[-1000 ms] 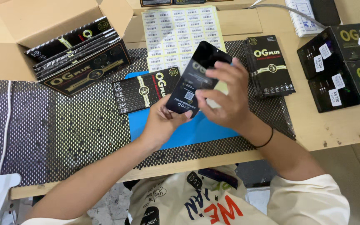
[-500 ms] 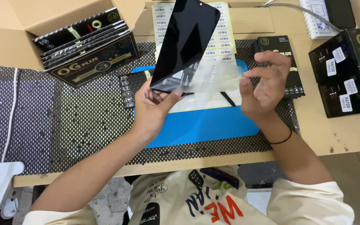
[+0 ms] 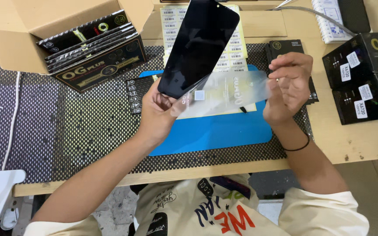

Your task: The person repeatedly picks up a smartphone screen, applies a label to the back, writes on the label with a pen, and then places the screen into a plastic sleeve. The person then places the packaged screen into a box labeled 'OG PLUS'.

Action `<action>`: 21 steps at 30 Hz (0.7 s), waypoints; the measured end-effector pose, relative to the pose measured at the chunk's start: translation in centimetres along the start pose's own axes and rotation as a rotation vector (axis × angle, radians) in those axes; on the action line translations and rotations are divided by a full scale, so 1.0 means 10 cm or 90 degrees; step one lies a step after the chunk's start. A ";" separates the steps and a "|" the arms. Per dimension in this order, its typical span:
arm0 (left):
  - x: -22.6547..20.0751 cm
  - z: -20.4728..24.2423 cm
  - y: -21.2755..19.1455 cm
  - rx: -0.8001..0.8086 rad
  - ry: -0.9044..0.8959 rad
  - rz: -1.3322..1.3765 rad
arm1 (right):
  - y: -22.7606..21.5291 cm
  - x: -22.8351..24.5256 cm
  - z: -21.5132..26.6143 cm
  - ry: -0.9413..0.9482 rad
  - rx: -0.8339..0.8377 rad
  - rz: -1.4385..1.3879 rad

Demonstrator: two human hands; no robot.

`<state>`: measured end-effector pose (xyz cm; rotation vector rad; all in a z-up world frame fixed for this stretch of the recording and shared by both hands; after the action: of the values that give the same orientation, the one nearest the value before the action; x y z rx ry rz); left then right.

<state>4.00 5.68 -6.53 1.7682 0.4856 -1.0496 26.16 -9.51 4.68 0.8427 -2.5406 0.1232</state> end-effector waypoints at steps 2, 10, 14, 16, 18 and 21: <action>-0.24 0.04 0.18 0.009 0.001 0.005 | 0.01 0.01 0.00 0.003 -0.004 -0.010; -0.48 0.12 0.38 0.058 -0.010 0.014 | 0.03 0.08 -0.02 -0.016 -0.013 -0.031; -0.42 0.10 0.37 0.078 -0.013 0.021 | 0.04 0.07 -0.02 -0.008 -0.018 -0.043; -0.45 0.12 0.37 0.082 -0.009 0.028 | 0.04 0.05 0.02 0.004 -0.017 -0.058; -0.56 0.13 0.43 0.080 -0.010 0.022 | 0.04 0.02 0.03 0.010 -0.025 -0.070; -0.58 0.08 0.42 0.055 -0.015 0.006 | 0.06 0.04 0.02 0.009 -0.027 -0.057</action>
<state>3.46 3.89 0.44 1.8304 0.4216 -1.0980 25.42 -9.26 4.67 0.9334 -2.4782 0.0462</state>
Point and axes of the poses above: each hand's wrist, its own z-axis away from the middle knuckle, its own y-axis out of the palm, x = y × z, the point moved 4 cm from there along -z, towards the middle knuckle, and after that the axes turned 15 degrees about -x, right-handed, at the moved point
